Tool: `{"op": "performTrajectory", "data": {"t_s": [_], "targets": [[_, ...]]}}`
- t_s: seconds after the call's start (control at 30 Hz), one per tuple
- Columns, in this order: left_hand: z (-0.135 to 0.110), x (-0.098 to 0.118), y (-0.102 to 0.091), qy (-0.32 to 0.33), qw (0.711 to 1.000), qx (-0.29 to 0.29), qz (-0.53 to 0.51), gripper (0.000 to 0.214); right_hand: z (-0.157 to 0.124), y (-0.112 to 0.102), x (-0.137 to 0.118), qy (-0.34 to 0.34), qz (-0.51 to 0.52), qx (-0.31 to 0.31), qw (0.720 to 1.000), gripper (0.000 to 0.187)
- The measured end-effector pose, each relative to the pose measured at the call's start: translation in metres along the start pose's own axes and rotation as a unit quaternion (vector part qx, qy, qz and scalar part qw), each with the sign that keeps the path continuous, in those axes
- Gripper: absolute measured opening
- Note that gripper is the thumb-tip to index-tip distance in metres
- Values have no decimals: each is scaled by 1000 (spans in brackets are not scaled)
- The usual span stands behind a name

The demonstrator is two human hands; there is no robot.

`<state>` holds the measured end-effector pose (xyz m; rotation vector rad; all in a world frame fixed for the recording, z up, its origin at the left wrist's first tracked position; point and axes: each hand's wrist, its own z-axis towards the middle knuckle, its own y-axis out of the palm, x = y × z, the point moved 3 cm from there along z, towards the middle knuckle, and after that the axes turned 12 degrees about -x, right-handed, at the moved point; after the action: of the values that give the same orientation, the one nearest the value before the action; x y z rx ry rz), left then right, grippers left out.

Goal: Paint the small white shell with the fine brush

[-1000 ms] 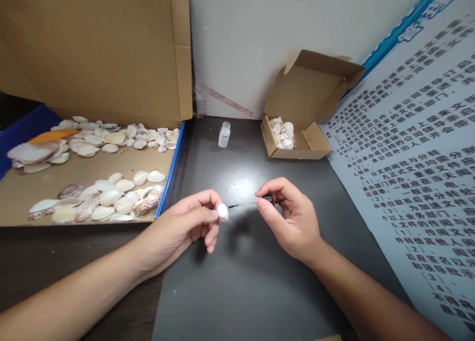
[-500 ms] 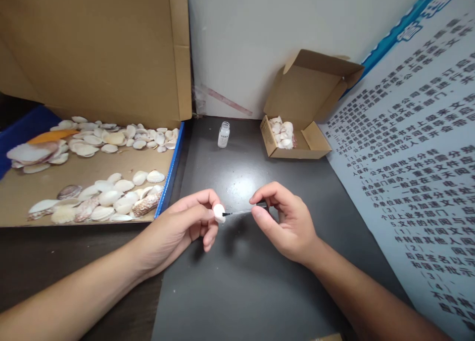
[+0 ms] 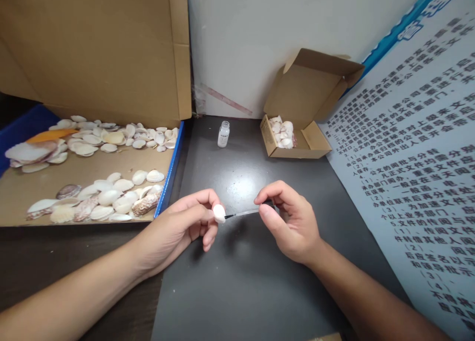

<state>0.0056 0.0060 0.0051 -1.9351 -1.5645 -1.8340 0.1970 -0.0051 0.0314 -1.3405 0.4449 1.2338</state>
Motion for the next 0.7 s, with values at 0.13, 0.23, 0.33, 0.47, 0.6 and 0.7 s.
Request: {"op": "performTrajectory", "data": {"t_s": [0.13,0.23,0.33,0.47,0.6,0.7], "targets": [[1,0,0,0,1000,1,0,7,0,2,3,1,8,-21,1000,5],[2,1,1,3,1000,0,2,7,-1,3,4,3,9,-27,1000,6],[2,2,2,5,1000,-2,6,8,-1,3,3,2,7,-17,1000,10],[1,1,2,4,1000,-6,11,7,-2,2,2,-6,15,-7,1000,9],[0,-1,2,-1,1000,-5,13,6,-2,3,3,-4,10,-19,1000,9],[0,-1,1,-1,1000,-8,14,6,-3,2,4,0,1,-3,1000,9]]}}
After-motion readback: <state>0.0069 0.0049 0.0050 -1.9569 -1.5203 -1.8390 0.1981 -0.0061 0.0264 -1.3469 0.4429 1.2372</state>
